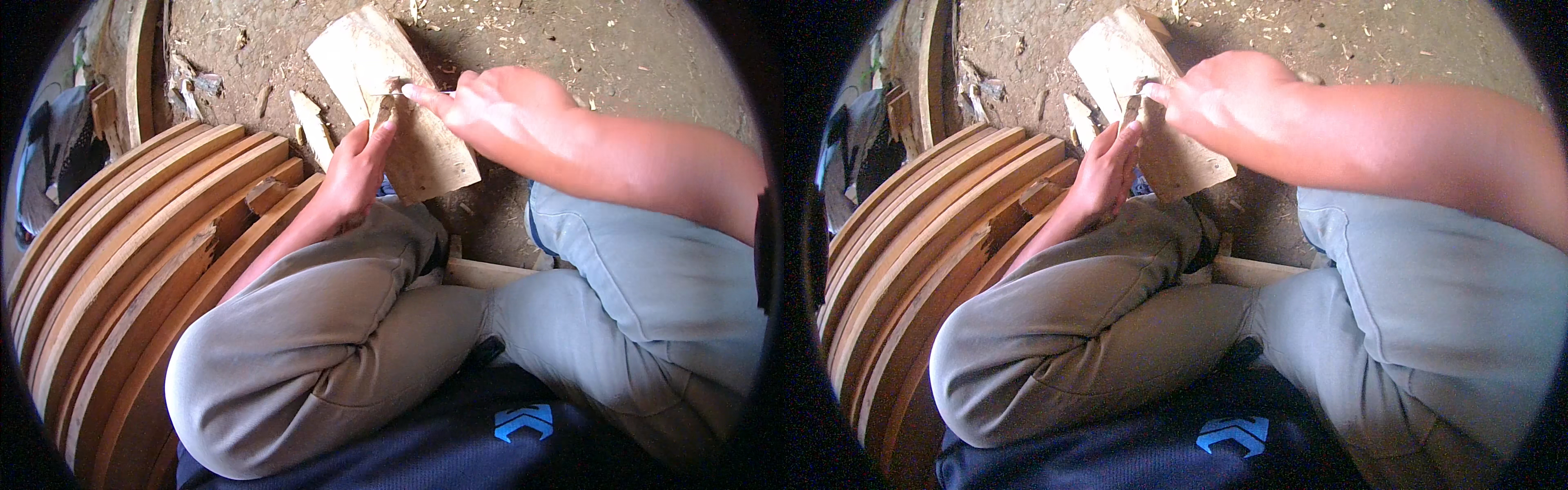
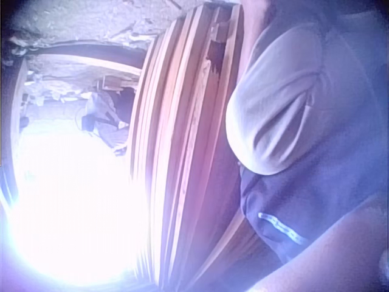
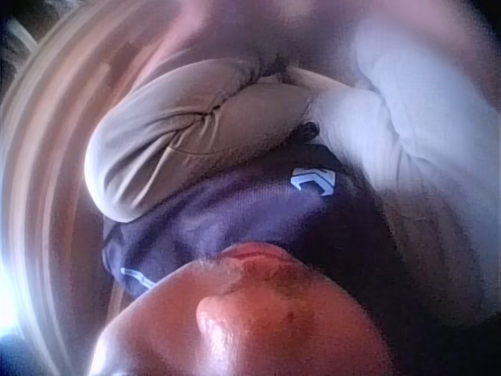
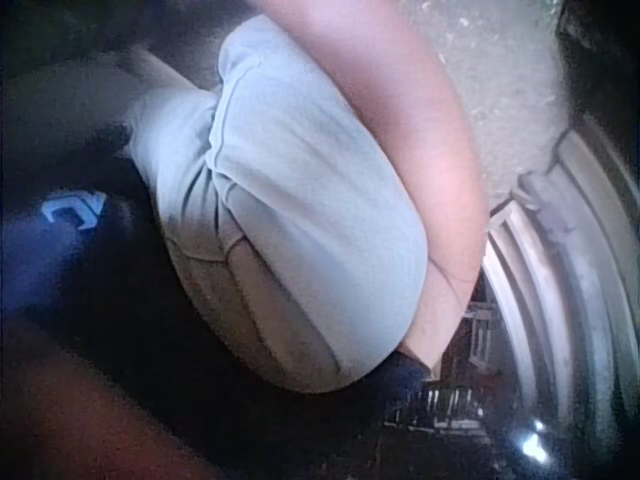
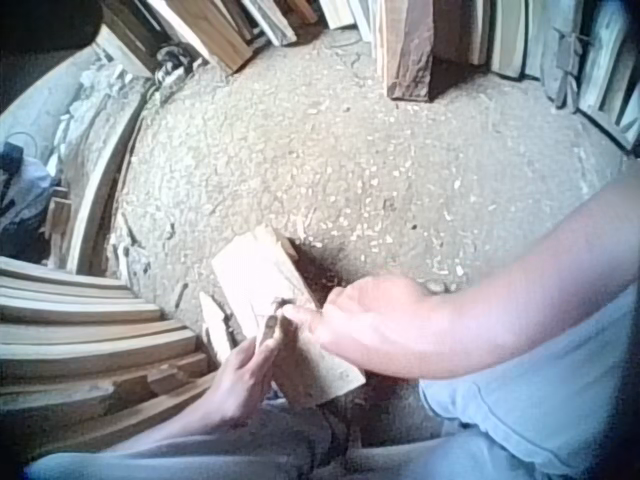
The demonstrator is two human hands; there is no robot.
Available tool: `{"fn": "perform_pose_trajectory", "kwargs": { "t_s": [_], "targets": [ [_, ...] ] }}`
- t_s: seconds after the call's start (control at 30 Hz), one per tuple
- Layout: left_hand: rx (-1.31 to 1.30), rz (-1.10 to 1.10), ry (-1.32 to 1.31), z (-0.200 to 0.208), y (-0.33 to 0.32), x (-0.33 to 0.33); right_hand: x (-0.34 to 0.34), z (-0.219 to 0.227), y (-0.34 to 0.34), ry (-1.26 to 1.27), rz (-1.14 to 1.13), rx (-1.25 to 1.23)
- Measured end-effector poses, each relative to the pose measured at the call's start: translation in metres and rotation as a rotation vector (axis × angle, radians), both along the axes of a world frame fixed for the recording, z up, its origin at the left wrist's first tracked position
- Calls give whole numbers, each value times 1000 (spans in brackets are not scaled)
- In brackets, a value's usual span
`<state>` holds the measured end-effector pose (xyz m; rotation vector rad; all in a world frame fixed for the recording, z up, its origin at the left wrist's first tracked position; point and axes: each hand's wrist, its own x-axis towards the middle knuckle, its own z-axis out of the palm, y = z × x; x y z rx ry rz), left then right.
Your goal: The person sits cross-legged on the floor and uses a knife to carve a small piece of wood held in the left hand. The person repeatedly shaves thin layers from the wood, rotating it to work different sides.
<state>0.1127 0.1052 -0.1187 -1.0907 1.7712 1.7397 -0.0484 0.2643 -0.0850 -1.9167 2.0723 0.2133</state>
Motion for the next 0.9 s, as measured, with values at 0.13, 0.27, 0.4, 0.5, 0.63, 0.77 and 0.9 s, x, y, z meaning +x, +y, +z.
{"fn": "perform_pose_trajectory", "kwargs": {
  "t_s": [0.13,0.27,0.4,0.5,0.63,0.77,0.9],
  "targets": [
    [-64,-46,-32,-4,0,1,11,6,-15,95,76,250],
    [-74,-54,-55,0,0,-1,21,10,-14,131,-15,265],
    [-87,-32,-67,0,-1,2,25,25,-22,141,-54,329],
    [-62,-46,-62,-4,-4,2,25,19,-22,232,25,288],
    [21,4,-37,-2,0,-2,-5,19,-24,0,65,183],
    [44,23,-55,5,-4,1,-18,22,-11,-121,8,12],
    [54,37,1,2,0,-1,-13,20,-4,-104,-18,-10]
  ]
}}
